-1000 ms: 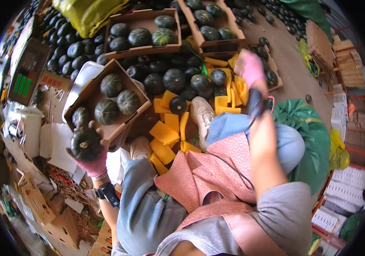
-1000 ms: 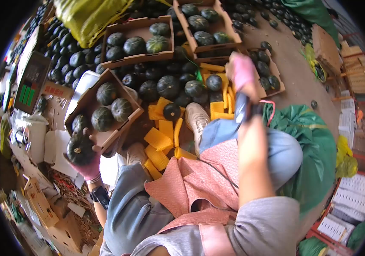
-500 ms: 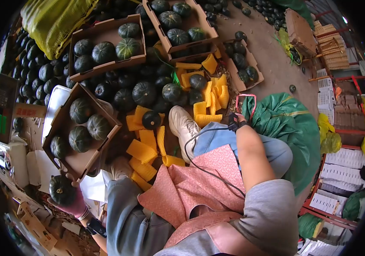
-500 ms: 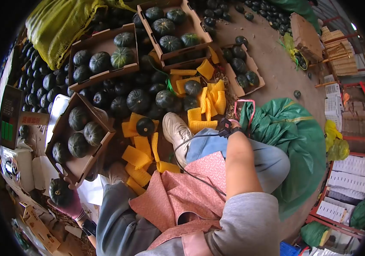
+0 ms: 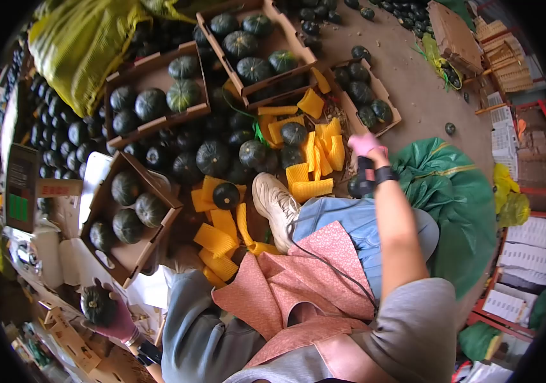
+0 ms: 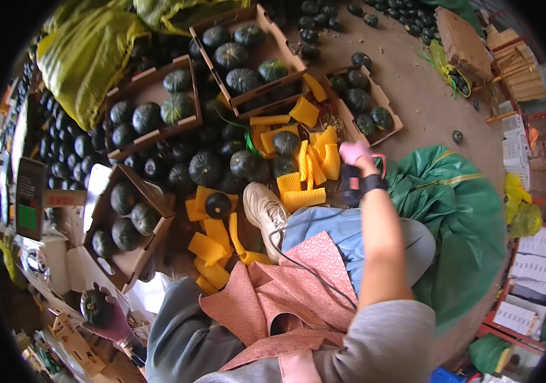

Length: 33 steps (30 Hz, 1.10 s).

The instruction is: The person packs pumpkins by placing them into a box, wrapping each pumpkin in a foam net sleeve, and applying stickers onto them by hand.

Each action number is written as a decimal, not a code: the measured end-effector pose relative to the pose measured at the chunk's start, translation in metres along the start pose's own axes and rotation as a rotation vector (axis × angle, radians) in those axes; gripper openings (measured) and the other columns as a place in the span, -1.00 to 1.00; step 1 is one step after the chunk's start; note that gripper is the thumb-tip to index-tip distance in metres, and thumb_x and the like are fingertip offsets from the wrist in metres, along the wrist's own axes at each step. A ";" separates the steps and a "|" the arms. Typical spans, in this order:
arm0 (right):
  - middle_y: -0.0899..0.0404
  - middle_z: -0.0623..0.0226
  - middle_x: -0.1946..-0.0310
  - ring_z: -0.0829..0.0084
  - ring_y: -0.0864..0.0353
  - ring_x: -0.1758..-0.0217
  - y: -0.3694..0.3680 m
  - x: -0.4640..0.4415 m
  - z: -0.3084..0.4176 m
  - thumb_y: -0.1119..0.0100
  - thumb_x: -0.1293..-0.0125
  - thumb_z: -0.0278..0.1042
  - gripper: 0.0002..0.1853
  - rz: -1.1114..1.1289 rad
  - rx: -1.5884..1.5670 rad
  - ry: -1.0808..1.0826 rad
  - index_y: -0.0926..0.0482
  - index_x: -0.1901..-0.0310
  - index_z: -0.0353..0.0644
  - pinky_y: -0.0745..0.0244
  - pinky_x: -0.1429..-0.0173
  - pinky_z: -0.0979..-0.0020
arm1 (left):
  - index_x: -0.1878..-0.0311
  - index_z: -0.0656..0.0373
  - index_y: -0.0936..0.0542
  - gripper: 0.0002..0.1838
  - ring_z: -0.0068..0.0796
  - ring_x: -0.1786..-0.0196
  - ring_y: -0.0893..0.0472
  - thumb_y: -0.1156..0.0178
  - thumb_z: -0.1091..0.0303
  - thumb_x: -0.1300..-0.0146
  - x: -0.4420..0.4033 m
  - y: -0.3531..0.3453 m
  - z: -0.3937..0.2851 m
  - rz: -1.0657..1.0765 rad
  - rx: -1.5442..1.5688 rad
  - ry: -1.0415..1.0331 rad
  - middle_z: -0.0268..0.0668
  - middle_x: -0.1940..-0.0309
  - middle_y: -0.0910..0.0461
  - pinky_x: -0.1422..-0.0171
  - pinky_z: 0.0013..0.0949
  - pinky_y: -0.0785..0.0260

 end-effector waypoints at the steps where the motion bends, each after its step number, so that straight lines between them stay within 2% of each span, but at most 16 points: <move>1: -0.60 0.24 0.37 0.37 -0.64 0.26 0.040 0.045 0.052 -0.18 -0.23 -0.19 -0.77 -0.005 -0.212 -0.019 -0.55 0.24 -0.19 -0.59 0.27 0.30 | -0.38 0.11 -0.27 -0.12 0.05 -0.32 -0.29 -0.36 -0.11 -0.07 0.007 -0.015 -0.006 0.038 -0.009 -0.015 -0.06 -0.40 -0.18 -0.22 -0.02 -0.38; 3: -0.54 0.19 0.06 0.31 -0.65 0.20 0.111 0.138 0.098 -0.17 -0.31 -0.19 -0.62 0.049 -0.714 0.427 -0.39 -0.07 -0.15 -0.63 0.14 0.38 | -0.39 0.10 -0.25 -0.09 0.06 -0.32 -0.29 -0.38 -0.12 -0.05 0.029 -0.042 -0.018 0.095 -0.020 -0.040 -0.07 -0.41 -0.17 -0.22 -0.02 -0.38; 4: -0.53 0.12 0.00 0.29 -0.65 0.10 0.149 0.180 0.101 -0.11 -0.35 -0.29 -0.60 0.228 -0.734 0.828 -0.35 -0.16 -0.23 -0.62 0.07 0.37 | -0.43 0.08 -0.18 -0.02 0.11 -0.34 -0.27 -0.40 -0.12 -0.03 0.043 -0.043 -0.028 0.097 -0.052 -0.079 -0.08 -0.42 -0.15 -0.21 -0.01 -0.40; 6: -0.52 0.09 -0.03 0.27 -0.62 0.01 0.208 0.290 0.099 -0.02 -0.38 -0.38 -0.53 0.067 -0.483 0.989 -0.24 -0.27 -0.30 -0.58 -0.01 0.40 | -0.45 0.07 -0.12 0.01 0.13 -0.35 -0.26 -0.41 -0.11 -0.02 0.069 -0.063 -0.041 0.195 -0.130 -0.073 -0.09 -0.45 -0.08 -0.21 0.01 -0.41; 10: -0.47 0.26 0.09 0.46 -0.48 0.04 0.317 0.411 -0.002 -0.14 -0.31 -0.21 -0.39 -0.036 -0.160 0.909 -0.23 -0.31 -0.27 -0.43 -0.05 0.45 | -0.44 0.08 -0.12 0.01 0.06 -0.29 -0.29 -0.44 -0.05 -0.01 0.112 -0.125 -0.031 0.310 -0.180 0.013 -0.10 -0.42 -0.11 -0.16 -0.02 -0.43; 12: -0.46 0.26 0.07 0.48 -0.47 0.02 0.351 0.425 -0.055 -0.16 -0.32 -0.14 -0.38 -0.269 -0.017 0.739 -0.24 -0.33 -0.24 -0.40 -0.06 0.51 | -0.45 0.11 -0.09 0.07 0.00 -0.17 -0.35 -0.44 -0.11 0.03 0.134 -0.143 -0.021 0.230 -0.217 -0.004 -0.04 -0.46 -0.01 0.01 -0.16 -0.51; 13: -0.47 0.28 0.08 0.49 -0.47 0.03 0.366 0.412 -0.091 -0.13 -0.33 -0.21 -0.43 -0.365 -0.030 0.710 -0.27 -0.31 -0.24 -0.39 -0.06 0.53 | -0.47 0.07 -0.06 0.07 0.02 -0.25 -0.31 -0.39 -0.17 0.00 0.141 -0.141 -0.023 0.289 -0.224 -0.035 -0.03 -0.48 0.05 -0.04 -0.07 -0.50; 14: -0.48 0.30 0.09 0.50 -0.47 0.03 0.357 0.400 -0.110 -0.11 -0.34 -0.28 -0.50 -0.450 -0.024 0.686 -0.32 -0.27 -0.24 -0.39 -0.06 0.53 | -0.48 0.04 -0.02 0.06 0.05 -0.33 -0.26 -0.33 -0.22 -0.04 0.142 -0.134 -0.023 0.356 -0.231 -0.057 -0.02 -0.50 0.10 -0.10 0.02 -0.48; 17: -0.53 0.36 0.10 0.47 -0.52 0.04 0.278 0.367 -0.129 -0.10 -0.31 -0.44 -0.71 -0.712 0.054 0.566 -0.49 -0.06 -0.22 -0.41 -0.10 0.43 | -0.46 0.10 -0.06 0.05 -0.05 -0.19 -0.26 -0.27 -0.27 -0.05 0.144 -0.151 -0.012 0.402 -0.254 -0.161 0.03 -0.47 0.02 0.06 -0.17 -0.46; 18: -0.57 0.32 0.10 0.43 -0.55 0.05 0.237 0.355 -0.126 -0.10 -0.31 -0.43 -0.75 -0.672 0.001 0.553 -0.52 -0.01 -0.21 -0.42 -0.09 0.41 | -0.44 0.15 -0.09 0.04 -0.21 0.03 -0.31 -0.34 -0.20 -0.02 0.147 -0.150 -0.012 0.197 -0.331 -0.364 0.04 -0.45 -0.01 0.27 -0.36 -0.43; 21: -0.61 0.09 0.11 0.18 -0.61 0.06 0.106 0.285 -0.168 -0.24 -0.15 -0.35 -0.64 -0.428 0.002 0.432 -0.54 0.00 -0.23 -0.48 -0.06 0.29 | -0.42 0.23 -0.08 0.01 -0.38 0.19 -0.34 -0.43 0.10 0.01 0.145 -0.142 -0.017 0.305 -0.100 -0.075 0.01 -0.42 -0.07 0.44 -0.55 -0.34; 23: -0.58 0.02 0.10 0.04 -0.56 0.00 0.018 0.264 -0.188 -0.21 -0.12 -0.24 -0.64 -0.289 0.250 0.602 -0.55 0.05 -0.18 -0.47 -0.11 0.17 | -0.42 0.26 -0.05 0.04 -0.46 0.29 -0.35 -0.48 0.23 0.05 0.151 -0.134 -0.030 0.208 -0.051 -0.088 -0.02 -0.41 -0.10 0.55 -0.63 -0.28; 25: -0.56 0.02 0.09 0.02 -0.53 -0.03 -0.033 0.254 -0.183 -0.17 -0.14 -0.22 -0.68 -0.047 0.313 0.498 -0.53 0.11 -0.19 -0.46 -0.12 0.16 | -0.43 0.27 -0.04 0.05 -0.44 0.25 -0.36 -0.46 0.16 0.03 0.159 -0.132 -0.037 0.183 -0.022 -0.045 -0.01 -0.42 -0.08 0.45 -0.57 -0.34; 28: -0.53 0.02 0.05 0.03 -0.50 -0.08 -0.067 0.230 -0.149 -0.18 -0.11 -0.21 -0.68 0.039 0.159 0.635 -0.50 0.17 -0.24 -0.47 -0.11 0.15 | -0.44 0.25 -0.01 0.04 -0.40 0.22 -0.35 -0.42 0.10 -0.01 0.168 -0.131 -0.049 0.204 -0.187 -0.074 -0.03 -0.43 -0.07 0.41 -0.53 -0.32; 31: -0.46 0.00 -0.05 0.04 -0.43 -0.17 -0.100 0.168 -0.132 -0.21 -0.11 -0.16 -0.58 0.093 0.309 0.518 -0.43 0.07 -0.26 -0.42 -0.19 0.14 | -0.44 0.24 0.00 0.03 -0.33 0.19 -0.34 -0.40 0.08 -0.04 0.171 -0.134 -0.043 0.220 -0.137 -0.054 -0.05 -0.45 -0.02 0.37 -0.50 -0.30; 33: -0.34 -0.04 -0.20 0.05 -0.31 -0.32 -0.108 0.149 -0.115 -0.27 -0.08 -0.07 -0.34 -0.083 0.500 0.409 -0.31 -0.15 -0.25 -0.30 -0.31 0.09 | -0.44 0.23 0.00 0.02 -0.29 0.17 -0.33 -0.39 0.09 -0.05 0.172 -0.134 -0.038 0.209 -0.010 -0.046 -0.06 -0.46 0.02 0.35 -0.48 -0.31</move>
Point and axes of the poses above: each hand's wrist, its own x-axis away from the middle knuckle, its own y-axis out of the back of the hand, z = x × y, the point moved 3 cm from there along -x, towards the middle knuckle
